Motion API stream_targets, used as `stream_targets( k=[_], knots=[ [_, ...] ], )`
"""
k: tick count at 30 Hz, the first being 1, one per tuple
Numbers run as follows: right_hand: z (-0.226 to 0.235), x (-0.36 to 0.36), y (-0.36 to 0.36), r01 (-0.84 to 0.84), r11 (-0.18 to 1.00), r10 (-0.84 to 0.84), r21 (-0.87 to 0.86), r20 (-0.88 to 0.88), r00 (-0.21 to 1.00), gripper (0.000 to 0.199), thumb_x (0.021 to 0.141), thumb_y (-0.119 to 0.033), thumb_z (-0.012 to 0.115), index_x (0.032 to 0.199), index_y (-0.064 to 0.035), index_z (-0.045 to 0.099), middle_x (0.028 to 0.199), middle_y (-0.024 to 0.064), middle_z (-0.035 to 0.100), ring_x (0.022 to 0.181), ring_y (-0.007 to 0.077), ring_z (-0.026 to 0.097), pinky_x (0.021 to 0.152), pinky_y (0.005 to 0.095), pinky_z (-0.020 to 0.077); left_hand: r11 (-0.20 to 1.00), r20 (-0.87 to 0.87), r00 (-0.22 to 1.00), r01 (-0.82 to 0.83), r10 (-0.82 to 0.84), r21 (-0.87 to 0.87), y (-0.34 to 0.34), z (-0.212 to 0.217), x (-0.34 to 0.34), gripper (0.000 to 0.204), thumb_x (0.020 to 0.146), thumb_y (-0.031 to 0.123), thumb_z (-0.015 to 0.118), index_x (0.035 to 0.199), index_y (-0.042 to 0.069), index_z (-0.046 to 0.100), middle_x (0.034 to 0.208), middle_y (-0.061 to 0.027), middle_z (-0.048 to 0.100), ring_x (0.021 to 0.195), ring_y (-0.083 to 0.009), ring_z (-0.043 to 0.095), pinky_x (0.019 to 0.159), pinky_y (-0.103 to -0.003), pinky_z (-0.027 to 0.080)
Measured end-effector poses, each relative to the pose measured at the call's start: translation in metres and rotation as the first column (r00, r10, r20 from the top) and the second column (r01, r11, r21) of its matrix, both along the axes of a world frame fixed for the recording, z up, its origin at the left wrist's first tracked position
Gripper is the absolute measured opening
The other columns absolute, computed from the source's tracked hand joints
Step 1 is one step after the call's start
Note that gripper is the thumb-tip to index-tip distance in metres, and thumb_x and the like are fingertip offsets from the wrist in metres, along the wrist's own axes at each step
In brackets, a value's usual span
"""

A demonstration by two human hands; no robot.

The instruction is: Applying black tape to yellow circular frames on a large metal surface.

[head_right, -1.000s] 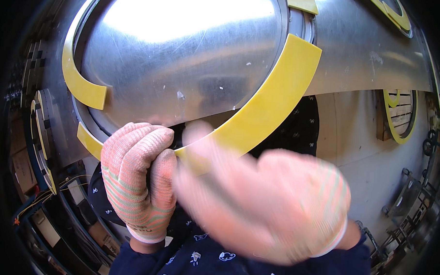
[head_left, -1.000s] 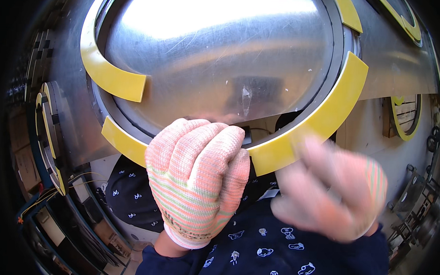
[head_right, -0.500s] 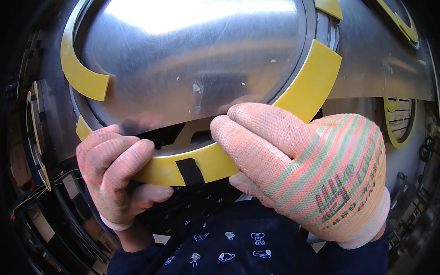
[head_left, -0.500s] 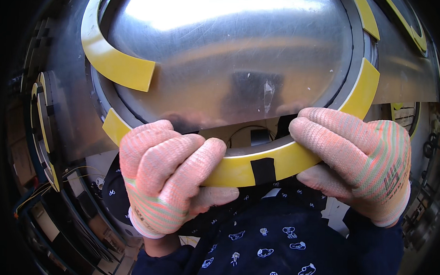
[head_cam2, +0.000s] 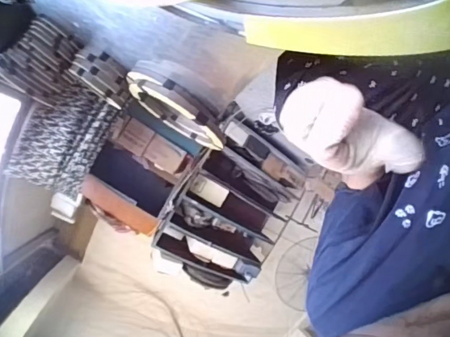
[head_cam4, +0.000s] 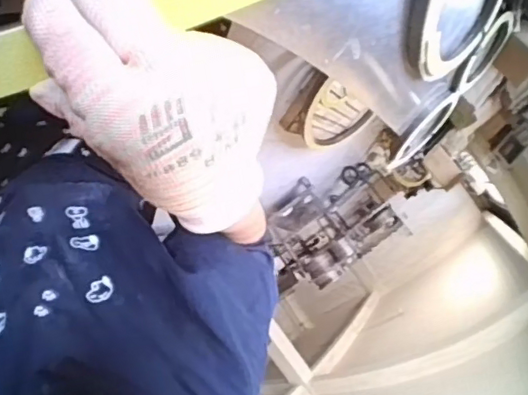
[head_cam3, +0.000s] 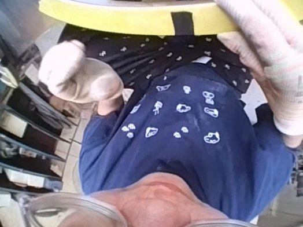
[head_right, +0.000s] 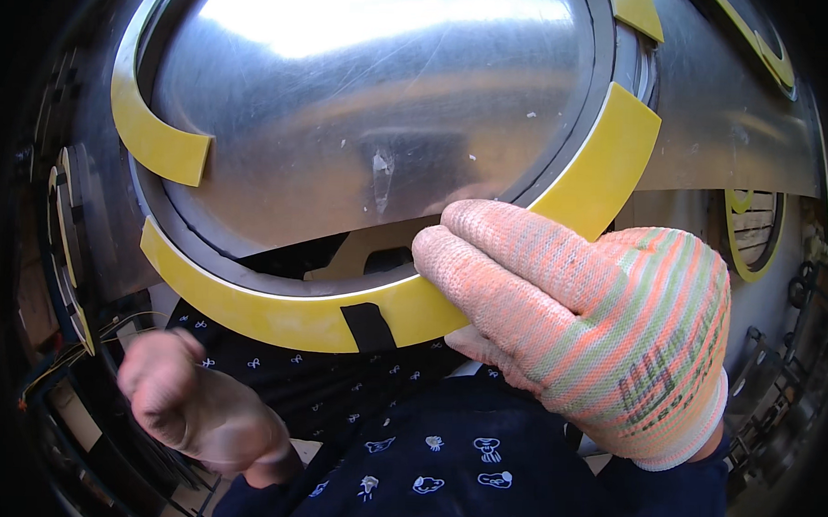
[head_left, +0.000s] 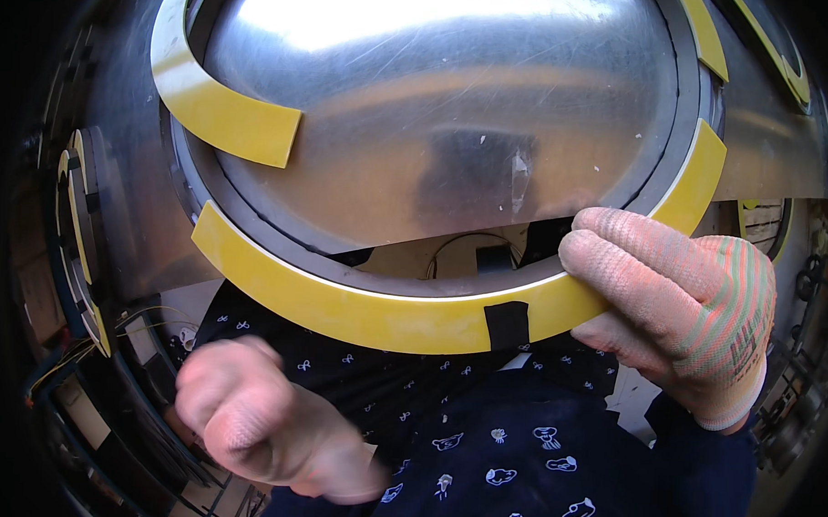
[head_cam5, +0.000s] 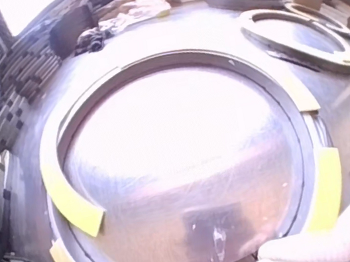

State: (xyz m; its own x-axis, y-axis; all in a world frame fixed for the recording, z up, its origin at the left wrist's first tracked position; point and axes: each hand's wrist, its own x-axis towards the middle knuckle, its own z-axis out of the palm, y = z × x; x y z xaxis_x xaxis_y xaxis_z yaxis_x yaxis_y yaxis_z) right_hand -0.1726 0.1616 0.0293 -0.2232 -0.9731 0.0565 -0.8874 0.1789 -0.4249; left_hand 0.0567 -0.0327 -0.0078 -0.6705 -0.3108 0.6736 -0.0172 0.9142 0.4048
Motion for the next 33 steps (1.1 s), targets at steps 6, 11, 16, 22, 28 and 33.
stream_targets(
  k=[6, 11, 16, 22, 28, 33],
  knots=[
    [0.006, 0.005, -0.003, 0.032, 0.996, -0.030, 0.079, -0.025, 0.999, 0.049, 0.077, -0.040, 0.078, 0.115, -0.0076, 0.073, 0.109, 0.0111, 0.075, 0.084, 0.0302, 0.076, 0.067, 0.0367, 0.0598, -0.378, -0.084, 0.995, 0.097, 0.051, 0.921, 0.043, -0.015, -0.016, 0.060, 0.085, 0.040, 0.081, 0.122, -0.004, 0.064, 0.079, -0.0023, 0.063, 0.056, -0.0049, 0.044, 0.052, -0.021, 0.032],
    [0.008, 0.008, -0.004, 0.063, 0.996, -0.061, 0.056, -0.039, 0.997, 0.050, 0.073, -0.034, 0.081, 0.115, -0.0083, 0.072, 0.111, 0.0115, 0.075, 0.087, 0.0310, 0.075, 0.070, 0.0374, 0.0602, -0.306, -0.014, 0.999, -0.001, -0.044, 0.952, 0.036, -0.018, -0.024, 0.048, 0.087, 0.033, 0.075, 0.120, -0.002, 0.066, 0.089, -0.0053, 0.069, 0.054, -0.0019, 0.041, 0.048, -0.018, 0.025],
    [0.007, 0.011, 0.000, 0.106, 0.991, -0.106, 0.083, -0.003, 0.994, 0.048, 0.073, -0.030, 0.083, 0.115, -0.0084, 0.073, 0.111, 0.0113, 0.075, 0.090, 0.0311, 0.076, 0.073, 0.0367, 0.0605, -0.173, 0.103, 0.994, -0.094, 0.042, 0.980, 0.041, -0.017, -0.034, 0.040, 0.089, 0.032, 0.074, 0.110, -0.001, 0.071, 0.091, -0.0060, 0.070, 0.050, -0.0042, 0.041, 0.045, -0.020, 0.027],
    [0.003, 0.008, 0.001, 0.093, 0.996, -0.092, -0.008, 0.055, 0.994, 0.051, 0.072, -0.028, 0.084, 0.117, -0.0076, 0.074, 0.110, 0.0121, 0.076, 0.093, 0.0316, 0.076, 0.078, 0.0363, 0.0612, -0.202, 0.071, 0.995, -0.056, 0.070, 0.978, 0.043, -0.018, -0.037, 0.035, 0.093, 0.029, 0.073, 0.108, -0.002, 0.071, 0.089, -0.0057, 0.069, 0.049, -0.0043, 0.041, 0.044, -0.020, 0.030],
    [0.011, 0.017, -0.002, 0.160, 0.983, -0.146, -0.094, 0.138, 0.980, 0.052, 0.072, -0.030, 0.090, 0.115, -0.0068, 0.074, 0.111, 0.0131, 0.076, 0.091, 0.0310, 0.075, 0.079, 0.0341, 0.0604, -0.187, 0.020, 0.999, -0.011, 0.050, 0.982, 0.044, -0.017, -0.037, 0.037, 0.094, 0.033, 0.075, 0.110, 0.000, 0.072, 0.080, -0.0018, 0.063, 0.050, -0.0031, 0.039, 0.046, -0.020, 0.029],
    [0.009, 0.033, -0.029, 0.194, 0.978, -0.187, -0.082, 0.078, 0.979, 0.030, 0.080, -0.025, 0.086, 0.096, -0.0031, 0.076, 0.097, 0.0112, 0.075, 0.082, 0.0268, 0.072, 0.073, 0.0332, 0.0558, -0.165, 0.062, 0.996, -0.051, 0.066, 0.985, 0.045, -0.016, -0.039, 0.033, 0.098, 0.032, 0.072, 0.108, 0.001, 0.073, 0.076, 0.0021, 0.058, 0.050, -0.0026, 0.038, 0.047, -0.020, 0.026]
  ],
)
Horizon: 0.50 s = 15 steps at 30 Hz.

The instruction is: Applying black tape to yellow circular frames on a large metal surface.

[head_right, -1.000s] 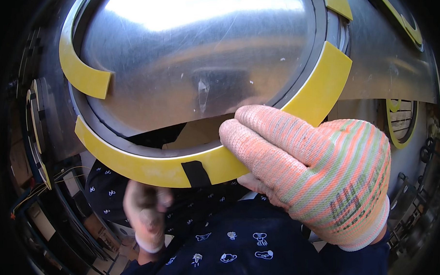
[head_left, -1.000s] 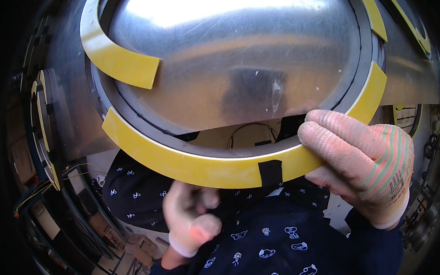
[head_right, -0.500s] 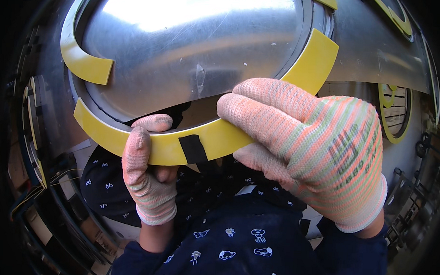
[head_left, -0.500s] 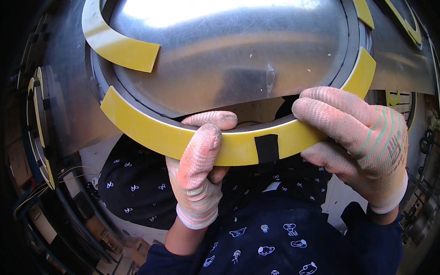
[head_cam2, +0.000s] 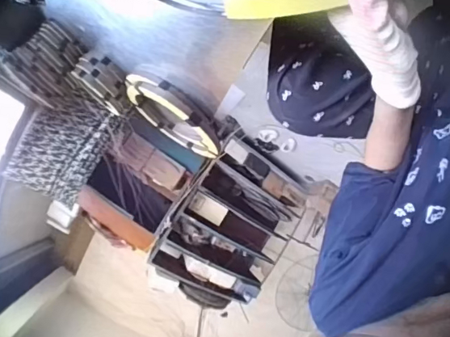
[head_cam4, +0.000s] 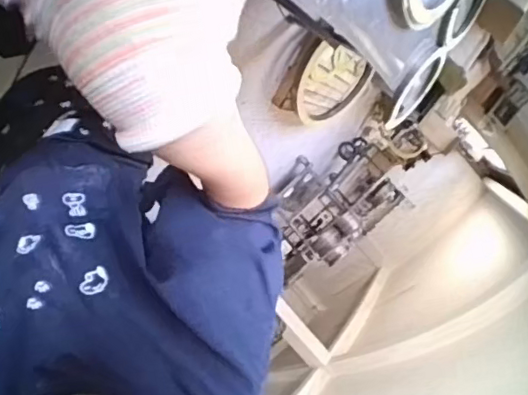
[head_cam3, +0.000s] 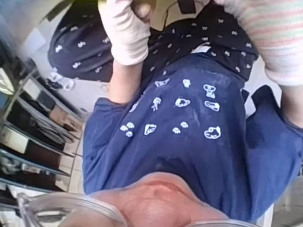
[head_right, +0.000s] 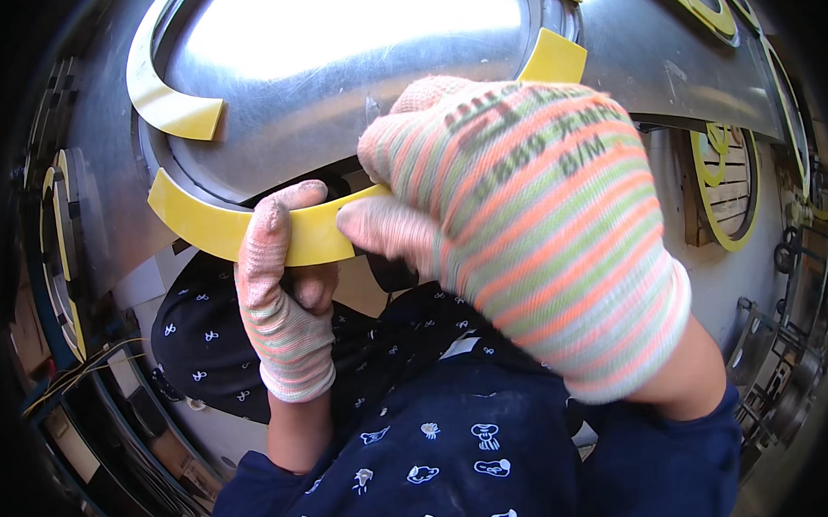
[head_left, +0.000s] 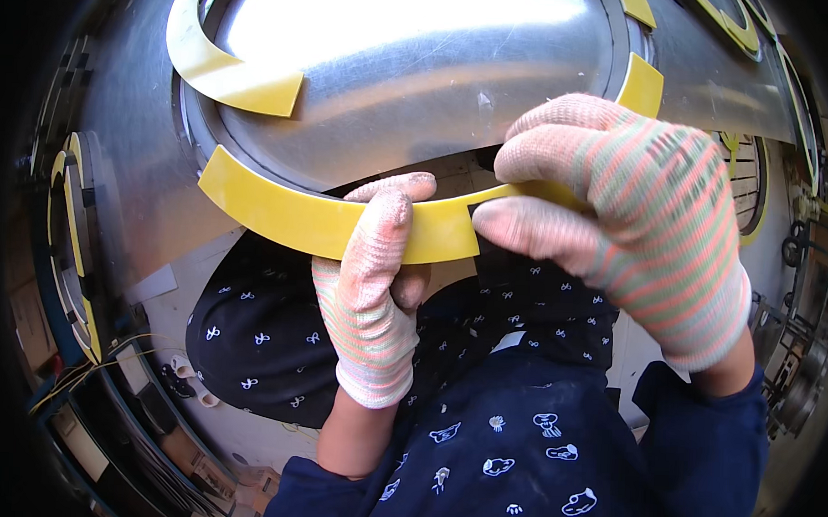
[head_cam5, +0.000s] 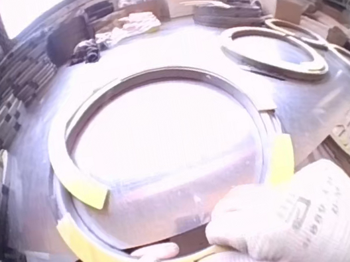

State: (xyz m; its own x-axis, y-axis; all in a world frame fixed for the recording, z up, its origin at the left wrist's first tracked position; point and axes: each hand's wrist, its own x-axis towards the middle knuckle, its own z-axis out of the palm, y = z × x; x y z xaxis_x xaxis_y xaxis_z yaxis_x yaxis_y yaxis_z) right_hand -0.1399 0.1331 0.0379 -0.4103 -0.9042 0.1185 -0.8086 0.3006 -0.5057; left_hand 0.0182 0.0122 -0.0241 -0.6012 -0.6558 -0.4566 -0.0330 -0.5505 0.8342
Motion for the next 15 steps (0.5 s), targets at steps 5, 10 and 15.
stream_targets(
  k=[5, 10, 15],
  knots=[
    [0.006, 0.008, -0.002, 0.104, 0.970, -0.104, -0.221, 0.011, 0.994, 0.017, 0.085, -0.014, 0.079, 0.093, -0.0005, 0.075, 0.089, 0.0097, 0.071, 0.077, 0.0224, 0.070, 0.071, 0.0337, 0.0548, 0.993, 0.076, 0.996, 0.047, -0.039, -0.105, -0.001, 0.000, -0.002, 0.048, 0.103, 0.044, 0.062, 0.113, -0.001, 0.071, 0.063, 0.0050, 0.050, 0.047, -0.0028, 0.032, 0.047, -0.023, 0.020],
    [-0.015, 0.064, 0.049, 0.385, 0.918, -0.355, 0.096, 0.630, 0.691, 0.044, 0.085, -0.015, 0.078, 0.124, 0.0004, 0.067, 0.112, 0.0116, 0.068, 0.096, 0.0212, 0.071, 0.080, 0.0348, 0.0576, 0.998, 0.000, 1.000, -0.003, 0.003, -0.062, 0.002, -0.003, 0.004, 0.030, 0.099, 0.030, 0.071, 0.107, 0.001, 0.075, 0.088, 0.0003, 0.067, 0.052, -0.0014, 0.039, 0.048, -0.019, 0.027],
    [-0.091, 0.096, 0.047, 0.334, 0.929, -0.172, 0.159, 0.985, 0.010, 0.046, 0.092, -0.023, 0.080, 0.129, -0.0007, 0.064, 0.112, 0.0043, 0.068, 0.096, 0.0091, 0.064, 0.079, 0.0287, 0.0533, 0.999, -0.050, 0.997, 0.051, -0.051, 0.003, 0.012, 0.003, 0.025, 0.030, 0.098, 0.028, 0.071, 0.108, 0.000, 0.072, 0.086, -0.0035, 0.069, 0.048, -0.0033, 0.039, 0.046, -0.020, 0.027]
  ],
)
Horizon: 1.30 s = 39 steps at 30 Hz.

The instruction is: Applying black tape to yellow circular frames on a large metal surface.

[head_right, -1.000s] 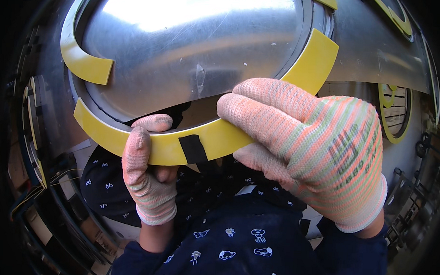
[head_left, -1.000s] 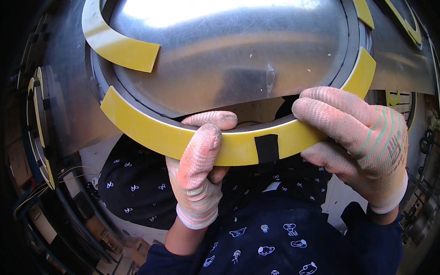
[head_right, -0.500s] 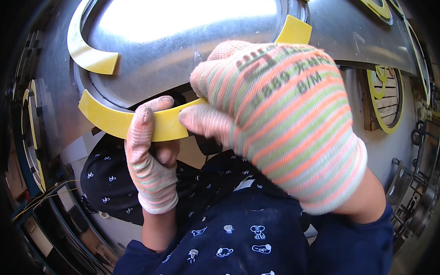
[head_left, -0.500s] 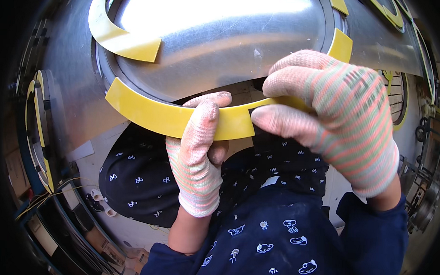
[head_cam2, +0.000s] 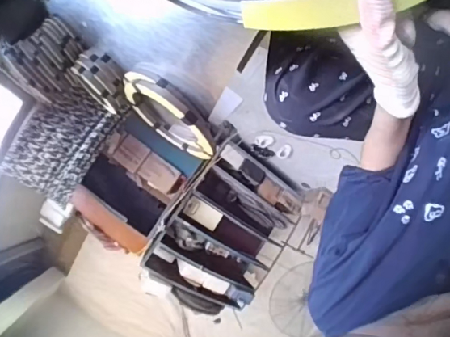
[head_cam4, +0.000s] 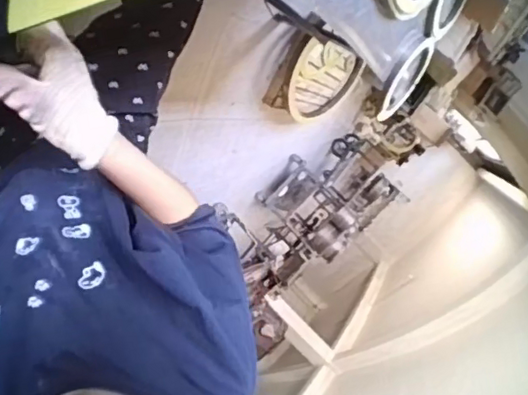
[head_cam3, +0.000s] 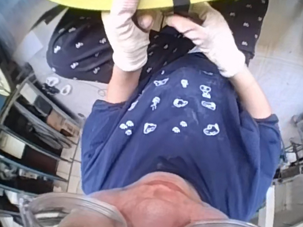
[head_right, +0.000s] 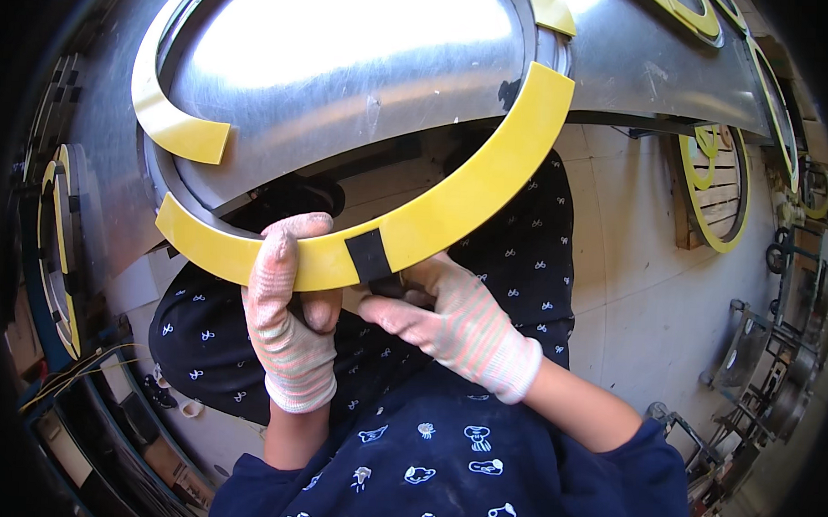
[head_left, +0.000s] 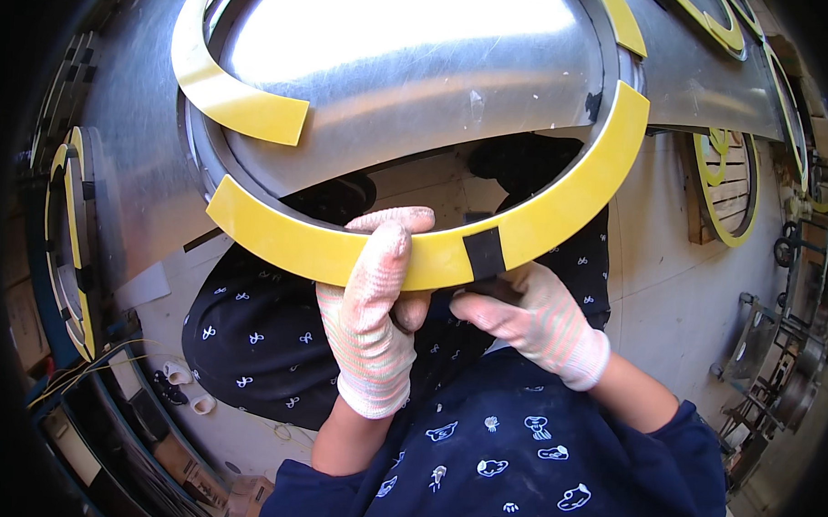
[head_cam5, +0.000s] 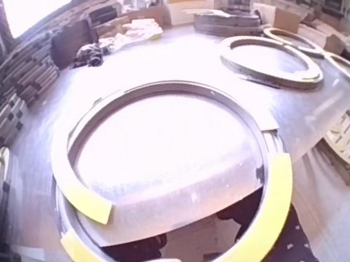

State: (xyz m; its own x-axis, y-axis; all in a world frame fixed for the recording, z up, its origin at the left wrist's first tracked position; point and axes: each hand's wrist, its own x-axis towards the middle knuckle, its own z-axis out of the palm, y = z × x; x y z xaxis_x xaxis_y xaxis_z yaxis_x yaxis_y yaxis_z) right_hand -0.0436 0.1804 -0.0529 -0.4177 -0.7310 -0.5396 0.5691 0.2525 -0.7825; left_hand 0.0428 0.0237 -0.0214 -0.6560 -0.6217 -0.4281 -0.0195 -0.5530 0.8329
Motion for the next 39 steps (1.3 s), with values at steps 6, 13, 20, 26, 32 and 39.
stream_targets(
  k=[6, 13, 20, 26, 32, 39],
  knots=[
    [-0.012, -0.051, -0.028, -0.180, 0.958, 0.073, -0.224, -0.415, 0.907, 0.030, 0.091, -0.013, 0.081, 0.120, -0.0054, 0.076, 0.107, 0.0024, 0.074, 0.100, 0.0161, 0.072, 0.091, 0.0328, 0.0574, 0.996, -0.068, 0.996, 0.062, -0.058, 0.057, 0.003, -0.003, 0.013, 0.030, 0.097, 0.028, 0.073, 0.107, 0.000, 0.071, 0.089, -0.0063, 0.072, 0.048, -0.0022, 0.039, 0.044, -0.018, 0.027],
    [-0.067, -0.076, -0.017, -0.146, 0.864, 0.017, -0.482, -0.262, 0.965, 0.043, 0.095, -0.016, 0.077, 0.134, -0.0022, 0.067, 0.115, 0.0075, 0.071, 0.105, 0.0181, 0.069, 0.093, 0.0335, 0.0565, 0.989, -0.195, 0.981, 0.045, -0.016, 0.142, -0.004, -0.012, 0.012, 0.035, 0.096, 0.024, 0.075, 0.117, -0.003, 0.068, 0.112, -0.0155, 0.072, 0.105, -0.0220, 0.069, 0.101, -0.035, 0.050],
    [0.053, -0.062, 0.045, -0.069, 0.864, 0.228, -0.499, 0.264, 0.937, 0.051, 0.097, -0.022, 0.070, 0.135, 0.0105, 0.056, 0.092, 0.0218, 0.075, 0.064, 0.0242, 0.072, 0.064, 0.0325, 0.0597, 0.985, -0.186, 0.983, 0.027, 0.005, 0.169, -0.003, -0.021, 0.019, 0.037, 0.095, 0.025, 0.075, 0.118, -0.004, 0.068, 0.114, -0.0148, 0.073, 0.103, -0.0198, 0.070, 0.099, -0.035, 0.051],
    [0.092, -0.051, -0.022, -0.162, 0.860, -0.150, -0.484, -0.543, 0.826, 0.043, 0.106, -0.022, 0.061, 0.135, 0.0084, 0.055, 0.108, 0.0190, 0.070, 0.080, 0.0135, 0.069, 0.067, 0.0248, 0.0556, 0.980, -0.316, 0.945, -0.022, 0.084, 0.195, -0.002, -0.019, 0.014, 0.034, 0.099, 0.022, 0.072, 0.121, -0.002, 0.064, 0.111, -0.0101, 0.069, 0.104, -0.0221, 0.069, 0.100, -0.040, 0.056],
    [0.109, -0.015, -0.010, -0.373, 0.911, 0.313, 0.173, 0.298, 0.902, 0.037, 0.099, -0.014, 0.072, 0.132, -0.0006, 0.062, 0.098, 0.0096, 0.073, 0.082, 0.0101, 0.070, 0.068, 0.0227, 0.0525, 0.997, -0.208, 0.977, -0.062, 0.052, -0.044, -0.007, -0.030, 0.009, 0.033, 0.099, 0.027, 0.071, 0.112, -0.003, 0.072, 0.138, -0.0236, 0.065, 0.118, -0.0252, 0.067, 0.108, -0.038, 0.048],
    [-0.047, -0.057, -0.039, -0.190, 0.860, 0.051, -0.473, -0.292, 0.955, 0.054, 0.097, -0.013, 0.075, 0.145, 0.0020, 0.056, 0.128, 0.0121, 0.069, 0.111, 0.0179, 0.068, 0.094, 0.0327, 0.0579, 0.977, -0.231, 0.973, 0.076, -0.029, 0.199, -0.009, -0.020, 0.019, 0.036, 0.100, 0.030, 0.069, 0.117, -0.002, 0.067, 0.126, -0.0151, 0.068, 0.113, -0.0231, 0.066, 0.108, -0.039, 0.048]
  ],
)
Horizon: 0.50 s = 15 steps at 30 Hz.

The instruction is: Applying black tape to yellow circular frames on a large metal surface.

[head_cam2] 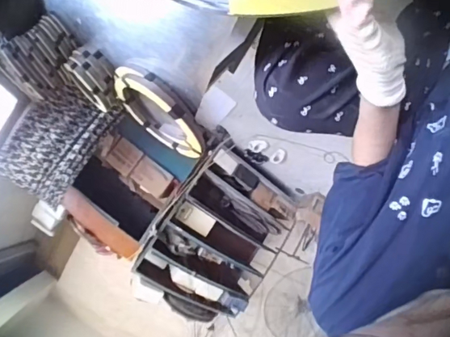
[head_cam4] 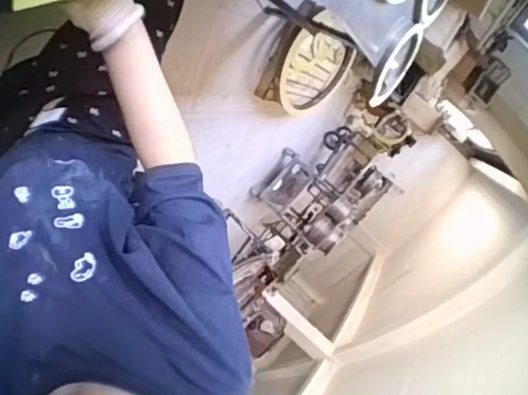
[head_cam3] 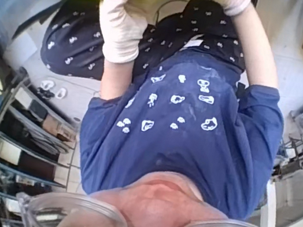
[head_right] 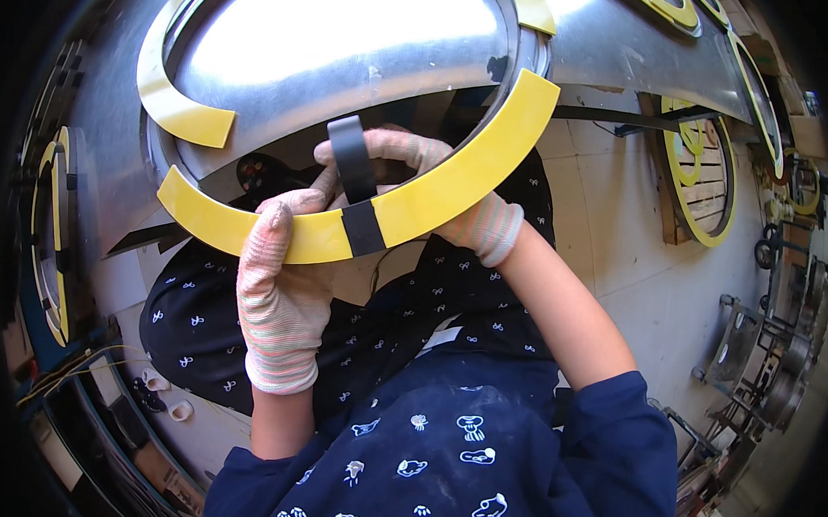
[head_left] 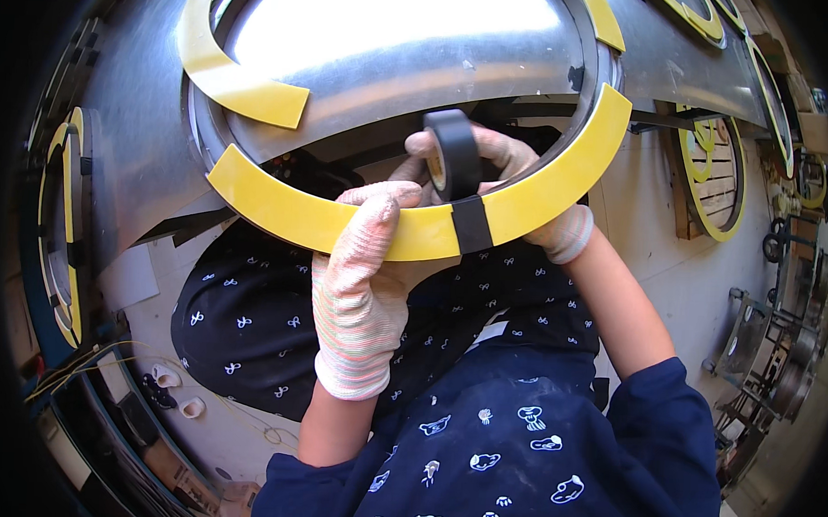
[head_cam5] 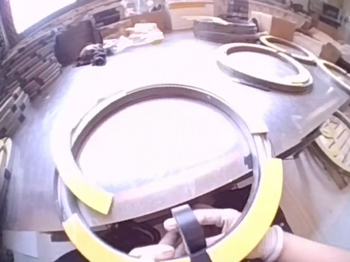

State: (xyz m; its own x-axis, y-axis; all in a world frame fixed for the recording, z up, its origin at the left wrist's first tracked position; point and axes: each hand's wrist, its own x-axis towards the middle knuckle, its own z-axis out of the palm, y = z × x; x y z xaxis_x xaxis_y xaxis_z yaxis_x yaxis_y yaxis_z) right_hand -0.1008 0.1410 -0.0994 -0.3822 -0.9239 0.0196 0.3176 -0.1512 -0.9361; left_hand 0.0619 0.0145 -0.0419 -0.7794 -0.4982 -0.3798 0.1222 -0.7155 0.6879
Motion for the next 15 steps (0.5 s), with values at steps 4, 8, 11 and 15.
stream_targets(
  k=[4, 8, 11, 15],
  knots=[
    [0.016, -0.011, 0.065, 0.031, 0.986, -0.053, 0.166, 0.131, 0.990, 0.057, 0.103, -0.025, 0.065, 0.148, 0.0064, 0.049, 0.124, 0.0155, 0.070, 0.110, 0.0218, 0.071, 0.095, 0.0412, 0.0587, 0.997, -0.012, 0.997, -0.073, 0.073, -0.010, 0.001, -0.005, -0.004, 0.030, 0.097, 0.025, 0.075, 0.112, 0.000, 0.069, 0.109, -0.0126, 0.070, 0.099, -0.0216, 0.072, 0.092, -0.040, 0.060],
    [0.103, -0.012, 0.084, -0.145, 0.989, 0.108, 0.041, 0.475, 0.873, 0.054, 0.110, -0.030, 0.047, 0.151, 0.0055, 0.042, 0.103, 0.0187, 0.073, 0.079, 0.0160, 0.072, 0.079, 0.0260, 0.0585, 0.995, -0.130, 0.986, -0.100, 0.101, 0.012, 0.005, -0.011, -0.009, 0.029, 0.096, 0.027, 0.074, 0.107, 0.000, 0.070, 0.114, -0.0165, 0.070, 0.102, -0.0252, 0.072, 0.096, -0.040, 0.058],
    [0.139, 0.003, 0.046, -0.036, 0.941, -0.013, 0.336, 0.143, 0.990, 0.056, 0.115, -0.033, 0.037, 0.159, 0.0013, 0.031, 0.115, 0.0212, 0.071, 0.083, 0.0107, 0.070, 0.084, 0.0141, 0.0536, 0.995, -0.058, 0.993, -0.099, 0.099, 0.011, 0.005, -0.007, -0.007, 0.031, 0.096, 0.027, 0.073, 0.112, 0.001, 0.067, 0.121, -0.0176, 0.069, 0.113, -0.0284, 0.071, 0.102, -0.046, 0.058],
    [0.193, 0.050, 0.037, 0.131, 0.850, -0.237, 0.511, 0.148, 0.960, 0.049, 0.107, -0.028, 0.056, 0.145, 0.0015, 0.049, 0.119, 0.0184, 0.072, 0.091, 0.0097, 0.072, 0.077, 0.0191, 0.0552, 0.984, -0.090, 0.984, -0.159, 0.152, -0.079, 0.001, -0.009, -0.007, 0.028, 0.097, 0.018, 0.071, 0.112, -0.005, 0.067, 0.131, -0.0203, 0.065, 0.123, -0.0323, 0.066, 0.110, -0.050, 0.053]
  ],
)
